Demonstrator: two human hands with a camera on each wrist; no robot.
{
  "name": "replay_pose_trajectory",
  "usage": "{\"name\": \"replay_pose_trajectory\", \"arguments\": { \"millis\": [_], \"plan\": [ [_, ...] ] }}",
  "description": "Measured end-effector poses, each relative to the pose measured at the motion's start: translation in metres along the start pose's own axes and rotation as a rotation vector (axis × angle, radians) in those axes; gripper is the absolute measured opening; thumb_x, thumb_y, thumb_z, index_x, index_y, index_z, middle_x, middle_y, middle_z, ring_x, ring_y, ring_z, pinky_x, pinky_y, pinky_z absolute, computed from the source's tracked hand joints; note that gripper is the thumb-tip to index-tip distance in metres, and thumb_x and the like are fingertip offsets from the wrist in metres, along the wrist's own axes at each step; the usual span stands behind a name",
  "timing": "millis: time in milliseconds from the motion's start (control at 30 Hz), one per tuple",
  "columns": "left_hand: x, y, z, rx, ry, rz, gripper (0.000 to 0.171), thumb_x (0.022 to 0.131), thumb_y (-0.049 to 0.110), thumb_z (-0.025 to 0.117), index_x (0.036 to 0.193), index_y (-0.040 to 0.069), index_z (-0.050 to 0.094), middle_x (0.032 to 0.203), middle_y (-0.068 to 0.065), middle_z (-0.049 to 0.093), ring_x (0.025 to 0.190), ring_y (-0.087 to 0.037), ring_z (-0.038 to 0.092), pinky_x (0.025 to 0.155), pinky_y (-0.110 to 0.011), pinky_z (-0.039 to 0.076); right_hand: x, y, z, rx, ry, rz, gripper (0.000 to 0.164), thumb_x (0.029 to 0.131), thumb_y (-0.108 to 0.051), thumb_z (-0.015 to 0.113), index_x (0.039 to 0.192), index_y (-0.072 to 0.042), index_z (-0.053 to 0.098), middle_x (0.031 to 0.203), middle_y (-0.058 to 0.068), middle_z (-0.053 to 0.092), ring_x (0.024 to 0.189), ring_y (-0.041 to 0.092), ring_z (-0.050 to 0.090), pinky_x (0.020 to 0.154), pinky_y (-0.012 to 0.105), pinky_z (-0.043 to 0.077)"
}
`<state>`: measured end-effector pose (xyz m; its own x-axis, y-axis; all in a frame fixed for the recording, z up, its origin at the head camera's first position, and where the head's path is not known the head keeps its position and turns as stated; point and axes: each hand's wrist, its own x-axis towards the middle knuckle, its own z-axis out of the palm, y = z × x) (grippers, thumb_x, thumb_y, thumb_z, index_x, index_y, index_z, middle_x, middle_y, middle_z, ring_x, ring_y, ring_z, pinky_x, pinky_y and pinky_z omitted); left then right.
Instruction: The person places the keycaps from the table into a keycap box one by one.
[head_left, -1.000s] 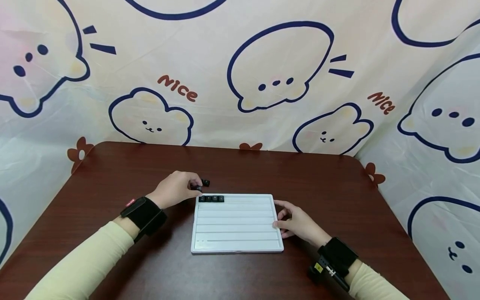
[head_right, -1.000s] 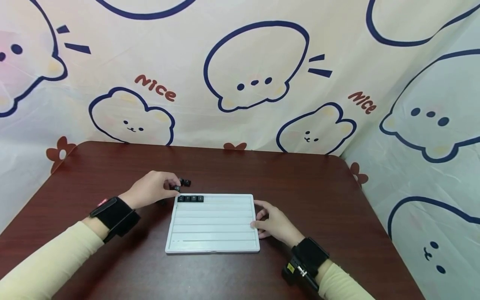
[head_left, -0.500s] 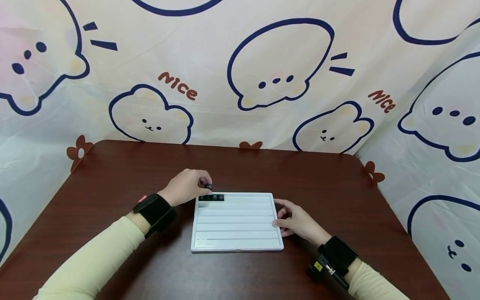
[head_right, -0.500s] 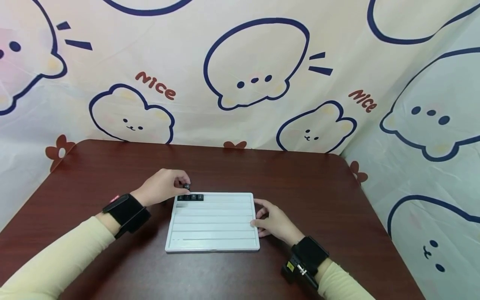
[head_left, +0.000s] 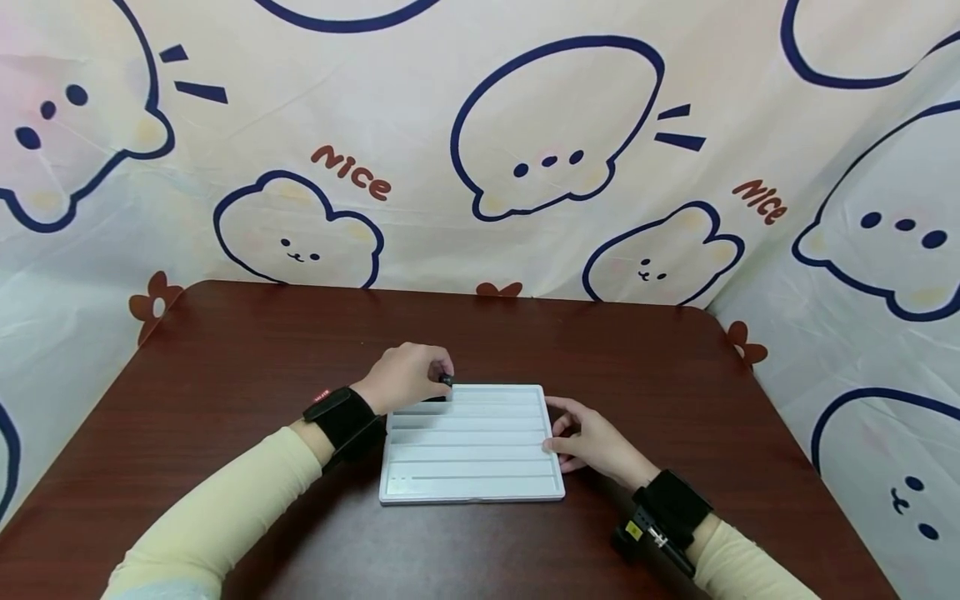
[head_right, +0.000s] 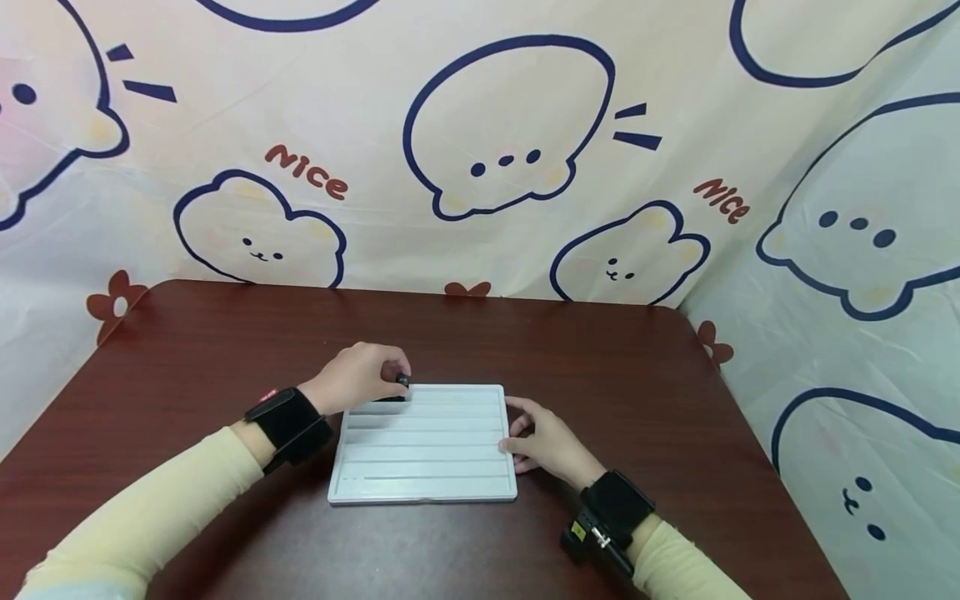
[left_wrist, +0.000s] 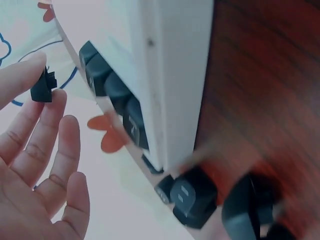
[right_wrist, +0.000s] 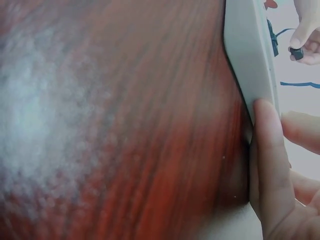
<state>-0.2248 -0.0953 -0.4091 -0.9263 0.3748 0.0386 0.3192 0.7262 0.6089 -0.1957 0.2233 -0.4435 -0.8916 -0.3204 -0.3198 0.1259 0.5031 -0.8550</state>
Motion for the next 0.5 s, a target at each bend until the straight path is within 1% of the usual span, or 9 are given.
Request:
{"name": "replay_pose_trajectory", "arguments": {
  "millis": [167, 233, 400, 500],
  "plan": [
    [0.003, 0.000, 0.008, 0.016, -0.014, 0.013, 0.017, 0.085, 0.017, 0.086, 0.096, 0.015, 0.074, 0.084, 0.005, 0.069, 0.077, -0.014, 0.060, 0.081, -0.041, 0.049, -0.001, 0.000, 0.001, 0.004, -0.010, -0.005, 0.073, 0.090, 0.001, 0.076, 0.153, 0.001, 0.039, 0.099, 0.014, 0.052, 0.067, 0.021, 0.060, 0.060, 0.038, 0.059],
    [0.004, 0.000, 0.010, 0.021, -0.019, 0.019, 0.016, 0.085, 0.017, 0.086, 0.096, 0.015, 0.074, 0.086, 0.005, 0.070, 0.079, -0.014, 0.060, 0.084, -0.045, 0.048, -0.002, 0.000, 0.002, 0.007, -0.008, -0.006, 0.073, 0.090, 0.001, 0.076, 0.153, 0.001, 0.039, 0.099, 0.014, 0.052, 0.067, 0.021, 0.060, 0.060, 0.038, 0.059],
    [0.006, 0.002, 0.015, 0.041, -0.031, 0.005, 0.017, 0.084, 0.017, 0.087, 0.094, 0.016, 0.073, 0.090, 0.002, 0.072, 0.084, -0.015, 0.063, 0.091, -0.052, 0.045, -0.001, -0.001, 0.001, 0.012, 0.001, 0.007, 0.072, 0.090, 0.001, 0.076, 0.153, -0.001, 0.040, 0.100, 0.014, 0.051, 0.068, 0.020, 0.060, 0.060, 0.037, 0.059],
    [0.007, 0.004, 0.018, 0.064, -0.031, 0.002, 0.017, 0.084, 0.018, 0.087, 0.094, 0.016, 0.073, 0.091, 0.002, 0.072, 0.083, -0.015, 0.063, 0.090, -0.051, 0.047, 0.000, 0.000, 0.001, 0.014, 0.002, 0.011, 0.072, 0.091, 0.001, 0.076, 0.153, -0.002, 0.041, 0.100, 0.014, 0.051, 0.069, 0.020, 0.060, 0.061, 0.037, 0.059]
  ]
}}
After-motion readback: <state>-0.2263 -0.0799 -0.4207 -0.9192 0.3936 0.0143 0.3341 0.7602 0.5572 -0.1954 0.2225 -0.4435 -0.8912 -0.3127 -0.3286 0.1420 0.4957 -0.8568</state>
